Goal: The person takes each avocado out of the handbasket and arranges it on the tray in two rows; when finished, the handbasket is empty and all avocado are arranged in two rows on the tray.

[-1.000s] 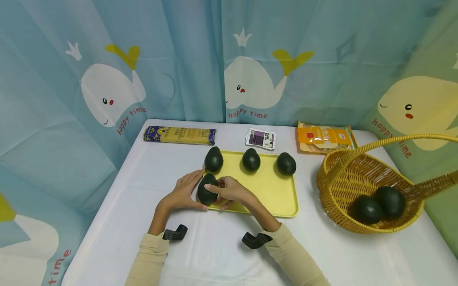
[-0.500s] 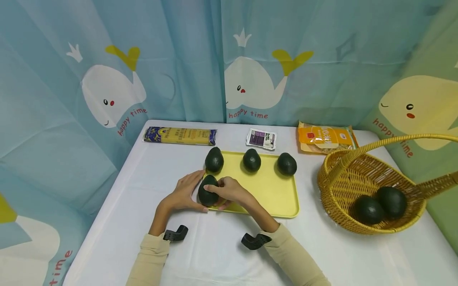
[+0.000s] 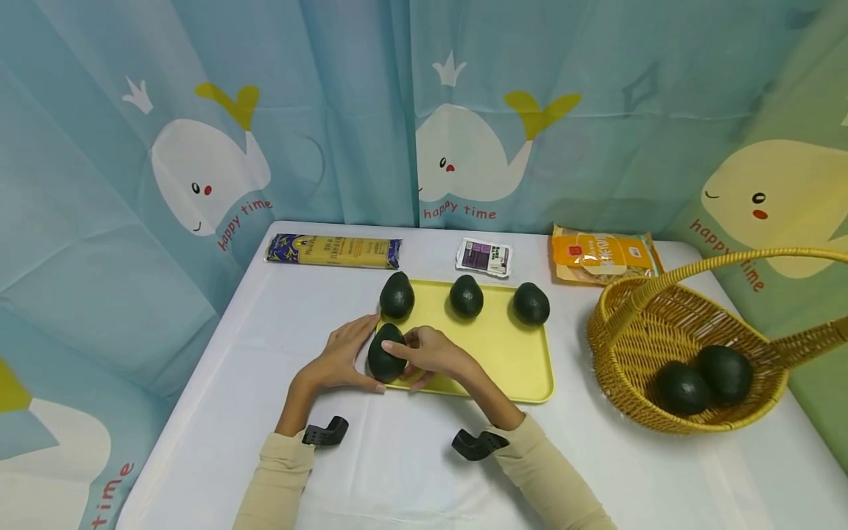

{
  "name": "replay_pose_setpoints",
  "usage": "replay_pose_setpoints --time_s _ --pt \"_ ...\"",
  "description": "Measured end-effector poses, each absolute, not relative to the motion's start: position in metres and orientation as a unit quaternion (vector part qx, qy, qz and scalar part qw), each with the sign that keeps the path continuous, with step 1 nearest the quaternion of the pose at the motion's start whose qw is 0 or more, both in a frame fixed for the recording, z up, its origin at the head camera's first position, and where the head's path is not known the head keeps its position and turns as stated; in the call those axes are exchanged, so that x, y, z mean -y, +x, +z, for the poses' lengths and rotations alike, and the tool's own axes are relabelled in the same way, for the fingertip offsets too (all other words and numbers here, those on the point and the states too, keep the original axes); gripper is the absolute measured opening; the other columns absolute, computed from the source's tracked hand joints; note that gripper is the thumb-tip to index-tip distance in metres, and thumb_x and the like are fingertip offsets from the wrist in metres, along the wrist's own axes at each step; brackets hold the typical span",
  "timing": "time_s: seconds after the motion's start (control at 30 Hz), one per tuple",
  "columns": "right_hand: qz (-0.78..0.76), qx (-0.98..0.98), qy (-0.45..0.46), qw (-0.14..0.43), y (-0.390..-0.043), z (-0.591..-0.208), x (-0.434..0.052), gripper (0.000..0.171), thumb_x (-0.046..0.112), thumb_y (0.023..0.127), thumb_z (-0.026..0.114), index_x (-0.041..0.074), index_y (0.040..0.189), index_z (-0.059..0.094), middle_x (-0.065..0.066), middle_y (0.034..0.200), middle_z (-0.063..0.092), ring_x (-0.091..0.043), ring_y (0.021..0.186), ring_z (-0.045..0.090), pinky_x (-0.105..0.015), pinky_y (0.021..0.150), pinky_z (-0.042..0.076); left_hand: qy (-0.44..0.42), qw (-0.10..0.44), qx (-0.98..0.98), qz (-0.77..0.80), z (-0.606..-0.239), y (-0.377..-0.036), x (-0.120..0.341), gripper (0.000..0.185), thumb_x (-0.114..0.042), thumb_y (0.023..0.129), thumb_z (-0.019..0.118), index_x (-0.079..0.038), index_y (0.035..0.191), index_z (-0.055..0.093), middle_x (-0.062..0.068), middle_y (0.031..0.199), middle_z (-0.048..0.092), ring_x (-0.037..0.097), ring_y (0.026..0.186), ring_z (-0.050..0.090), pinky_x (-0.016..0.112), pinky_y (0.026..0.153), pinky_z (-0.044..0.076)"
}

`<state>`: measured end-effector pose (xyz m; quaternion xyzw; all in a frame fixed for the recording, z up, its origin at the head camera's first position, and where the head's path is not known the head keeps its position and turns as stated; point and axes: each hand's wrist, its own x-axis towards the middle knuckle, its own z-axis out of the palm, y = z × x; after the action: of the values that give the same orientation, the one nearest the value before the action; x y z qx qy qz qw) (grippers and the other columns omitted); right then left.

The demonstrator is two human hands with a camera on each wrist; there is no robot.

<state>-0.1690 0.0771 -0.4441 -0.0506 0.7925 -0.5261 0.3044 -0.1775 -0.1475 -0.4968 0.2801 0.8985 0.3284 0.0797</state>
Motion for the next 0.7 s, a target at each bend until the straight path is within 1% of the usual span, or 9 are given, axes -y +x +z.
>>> replay_pose_setpoints --time_s 0.3,0.47,0.6,0.7 --pt "-0.522 -0.794 -0.059 0.305 -0.169 -0.441 -0.084 0.064 0.047 0.092 0.064 -0.005 0.128 0.053 -0.015 0.113 0.065 -0.025 0.080 0.072 -0.038 0.056 0.060 0.277 0.082 -0.899 0.330 -0.491 -0.176 0.146 0.124 -0.051 0.060 0.087 -0.005 0.155 0.023 0.016 0.161 0.025 0.037 0.148 0.021 0.060 0.116 0.017" --pt "-0.523 -0.796 -0.054 0.301 -0.169 -0.440 -0.087 0.065 0.048 0.093 0.063 -0.005 0.129 0.053 -0.015 0.111 0.065 -0.025 0.079 0.072 -0.039 0.056 0.060 0.274 0.083 -0.900 0.329 -0.491 -0.175 0.146 0.124 -0.052 0.060 0.087 -0.005 0.155 0.023 0.016 0.161 0.025 0.039 0.147 0.021 0.061 0.116 0.017" --pt "-0.520 -0.801 -0.056 0.291 -0.167 -0.435 -0.093 0.062 0.046 0.095 0.060 -0.005 0.129 0.053 -0.016 0.108 0.064 -0.026 0.081 0.072 -0.039 0.057 0.060 0.273 0.081 -0.901 0.327 -0.494 -0.175 0.147 0.124 -0.054 0.060 0.086 -0.006 0.156 0.022 0.015 0.161 0.025 0.039 0.148 0.020 0.061 0.116 0.017" --pt "-0.513 -0.808 -0.062 0.282 -0.167 -0.430 -0.099 0.060 0.044 0.096 0.059 -0.005 0.131 0.052 -0.018 0.109 0.063 -0.025 0.080 0.072 -0.039 0.058 0.060 0.274 0.080 -0.902 0.323 -0.497 -0.177 0.147 0.125 -0.054 0.060 0.086 -0.006 0.156 0.022 0.015 0.161 0.024 0.038 0.148 0.020 0.060 0.117 0.017"
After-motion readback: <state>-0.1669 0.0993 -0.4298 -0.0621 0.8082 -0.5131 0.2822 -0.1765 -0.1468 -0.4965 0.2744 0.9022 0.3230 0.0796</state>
